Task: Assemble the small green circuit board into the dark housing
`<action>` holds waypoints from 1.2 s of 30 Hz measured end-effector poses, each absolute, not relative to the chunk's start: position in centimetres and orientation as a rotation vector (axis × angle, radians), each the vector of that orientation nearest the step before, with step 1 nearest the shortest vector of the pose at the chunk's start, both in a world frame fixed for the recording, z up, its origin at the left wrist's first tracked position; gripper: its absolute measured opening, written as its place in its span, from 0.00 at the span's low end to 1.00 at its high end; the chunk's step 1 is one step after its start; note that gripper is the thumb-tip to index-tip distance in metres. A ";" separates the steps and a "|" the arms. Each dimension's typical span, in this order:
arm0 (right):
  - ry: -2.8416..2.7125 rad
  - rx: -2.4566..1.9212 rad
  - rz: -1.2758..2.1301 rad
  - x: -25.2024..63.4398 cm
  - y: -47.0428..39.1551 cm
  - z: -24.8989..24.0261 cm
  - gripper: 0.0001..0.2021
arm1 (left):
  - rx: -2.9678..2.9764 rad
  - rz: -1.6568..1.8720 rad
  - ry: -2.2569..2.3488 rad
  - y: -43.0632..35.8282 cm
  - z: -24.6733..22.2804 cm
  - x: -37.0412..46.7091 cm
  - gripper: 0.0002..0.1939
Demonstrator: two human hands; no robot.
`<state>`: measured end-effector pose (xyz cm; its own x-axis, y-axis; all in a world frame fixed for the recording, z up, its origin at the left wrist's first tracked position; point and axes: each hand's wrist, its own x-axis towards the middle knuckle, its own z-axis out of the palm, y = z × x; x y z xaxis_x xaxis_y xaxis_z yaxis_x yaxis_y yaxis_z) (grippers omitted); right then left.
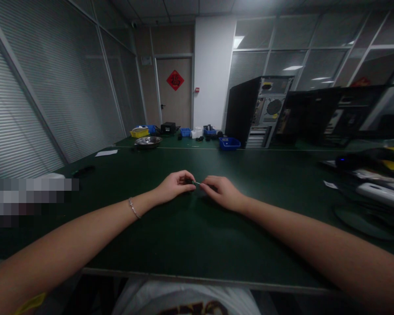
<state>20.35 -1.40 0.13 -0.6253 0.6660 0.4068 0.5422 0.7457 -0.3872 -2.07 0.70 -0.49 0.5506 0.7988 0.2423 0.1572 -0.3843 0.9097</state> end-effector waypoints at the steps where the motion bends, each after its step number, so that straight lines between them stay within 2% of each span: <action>1: -2.400 -0.925 0.299 20.4 -1.4 0.1 0.13 | 1.879 0.884 0.795 0.7 -0.4 -2.1 0.13; 8: -2.396 -0.971 0.248 20.6 -0.9 -0.2 0.13 | 1.856 0.969 0.749 1.0 -0.8 -2.1 0.14; 26: -2.466 -1.010 0.162 20.5 -1.1 -0.1 0.14 | 1.947 0.933 0.776 0.4 -0.5 -2.1 0.13; 36: -2.490 -0.972 0.241 20.7 -1.3 0.5 0.12 | 2.109 0.938 0.785 -0.2 -0.1 -2.2 0.12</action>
